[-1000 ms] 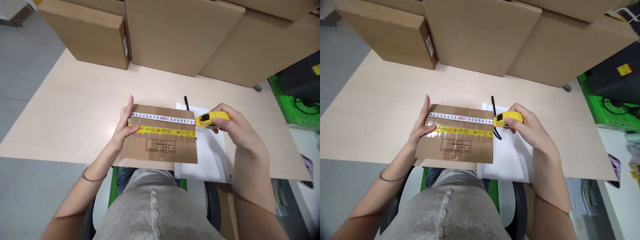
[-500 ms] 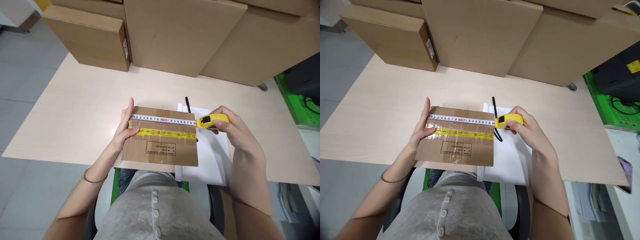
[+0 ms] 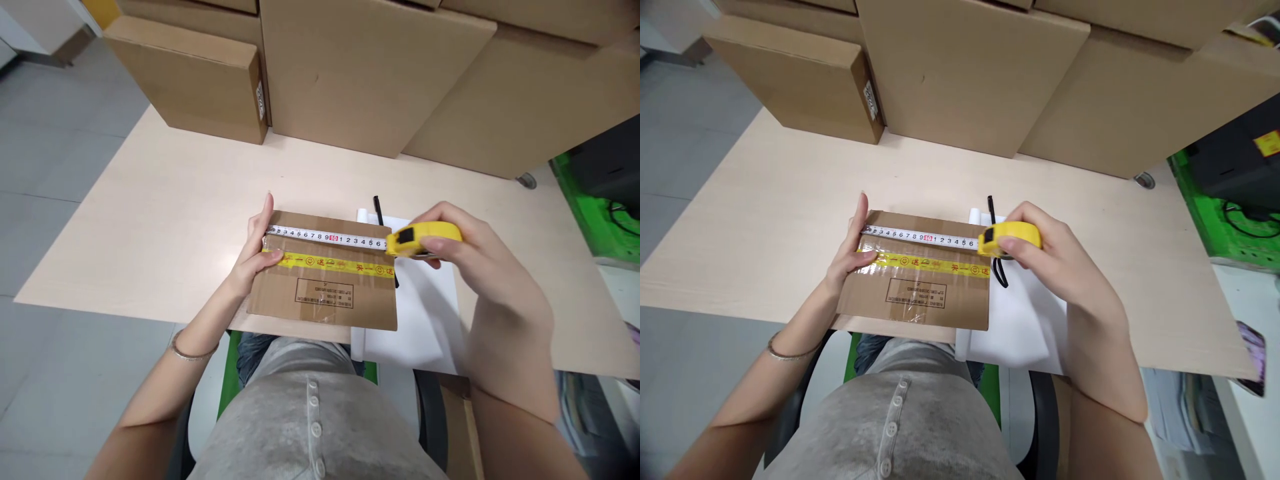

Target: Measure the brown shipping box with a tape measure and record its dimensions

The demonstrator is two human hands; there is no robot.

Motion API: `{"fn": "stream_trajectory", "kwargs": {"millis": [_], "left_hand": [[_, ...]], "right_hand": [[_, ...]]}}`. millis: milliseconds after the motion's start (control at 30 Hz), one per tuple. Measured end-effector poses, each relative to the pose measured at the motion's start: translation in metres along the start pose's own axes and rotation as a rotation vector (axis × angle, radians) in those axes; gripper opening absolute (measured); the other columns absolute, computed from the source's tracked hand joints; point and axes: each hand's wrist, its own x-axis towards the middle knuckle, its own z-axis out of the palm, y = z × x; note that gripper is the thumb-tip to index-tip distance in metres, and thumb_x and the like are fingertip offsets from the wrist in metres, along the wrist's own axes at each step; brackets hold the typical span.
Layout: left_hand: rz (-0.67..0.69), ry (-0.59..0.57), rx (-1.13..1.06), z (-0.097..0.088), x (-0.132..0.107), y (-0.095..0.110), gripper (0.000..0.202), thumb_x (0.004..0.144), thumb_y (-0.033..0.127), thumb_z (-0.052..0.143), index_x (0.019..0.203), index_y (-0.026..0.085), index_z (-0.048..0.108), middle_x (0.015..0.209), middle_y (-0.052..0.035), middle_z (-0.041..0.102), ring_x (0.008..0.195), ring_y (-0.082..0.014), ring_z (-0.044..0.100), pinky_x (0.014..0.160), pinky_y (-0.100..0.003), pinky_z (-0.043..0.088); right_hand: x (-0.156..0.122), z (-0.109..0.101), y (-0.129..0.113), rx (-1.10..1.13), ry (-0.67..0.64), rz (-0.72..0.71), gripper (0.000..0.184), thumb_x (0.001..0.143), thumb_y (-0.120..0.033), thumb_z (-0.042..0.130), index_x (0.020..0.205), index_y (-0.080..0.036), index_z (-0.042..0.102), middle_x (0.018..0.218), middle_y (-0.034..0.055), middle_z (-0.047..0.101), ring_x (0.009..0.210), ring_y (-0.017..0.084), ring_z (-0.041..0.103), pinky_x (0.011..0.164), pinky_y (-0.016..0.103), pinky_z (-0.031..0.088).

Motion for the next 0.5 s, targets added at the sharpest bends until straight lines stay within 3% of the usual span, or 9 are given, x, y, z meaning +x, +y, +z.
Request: {"fn": "stream_trajectory", "kwargs": {"millis": [133, 267, 400, 500], "left_hand": [[-0.024, -0.006, -0.021, -0.001, 0.000, 0.002, 0.102, 0.080, 0.058, 0.081, 0.169, 0.039, 0.036, 0.165, -0.0036, 0.047, 0.156, -0.0414, 0.031, 0.137, -0.060, 0.008], [-0.085, -0.016, -0.059, -0.002, -0.001, 0.004, 0.105, 0.078, 0.057, 0.083, 0.169, 0.042, 0.033, 0.168, -0.0027, 0.044, 0.162, -0.0423, 0.027, 0.139, -0.062, 0.007], [-0.111, 0.021, -0.133, 0.004, 0.000, 0.006, 0.114, 0.076, 0.055, 0.086, 0.171, 0.043, 0.025, 0.179, -0.0009, 0.030, 0.168, -0.0426, 0.019, 0.139, -0.063, 0.014], [-0.129, 0.053, -0.162, 0.006, -0.002, 0.008, 0.109, 0.078, 0.056, 0.086, 0.169, 0.036, 0.030, 0.176, -0.0063, 0.036, 0.166, -0.0446, 0.027, 0.136, -0.063, 0.026]], "right_hand": [[0.031, 0.034, -0.039, -0.203, -0.094, -0.072, 0.032, 0.090, -0.055, 0.070, 0.097, -0.024, 0.062, 0.090, 0.0022, 0.070, 0.077, 0.020, 0.059, 0.067, 0.034, 0.041], [0.064, 0.071, -0.070, -0.260, -0.250, -0.160, 0.034, 0.091, -0.052, 0.069, 0.108, -0.023, 0.064, 0.102, 0.0056, 0.075, 0.086, 0.022, 0.064, 0.072, 0.034, 0.044], [0.083, 0.098, -0.082, -0.236, -0.378, -0.313, 0.031, 0.096, -0.048, 0.064, 0.109, -0.021, 0.069, 0.110, 0.0094, 0.075, 0.093, 0.024, 0.066, 0.080, 0.037, 0.048], [0.088, 0.107, -0.080, -0.209, -0.422, -0.458, 0.034, 0.096, -0.051, 0.067, 0.109, -0.020, 0.074, 0.116, 0.0107, 0.074, 0.108, 0.027, 0.067, 0.096, 0.041, 0.051]]}}
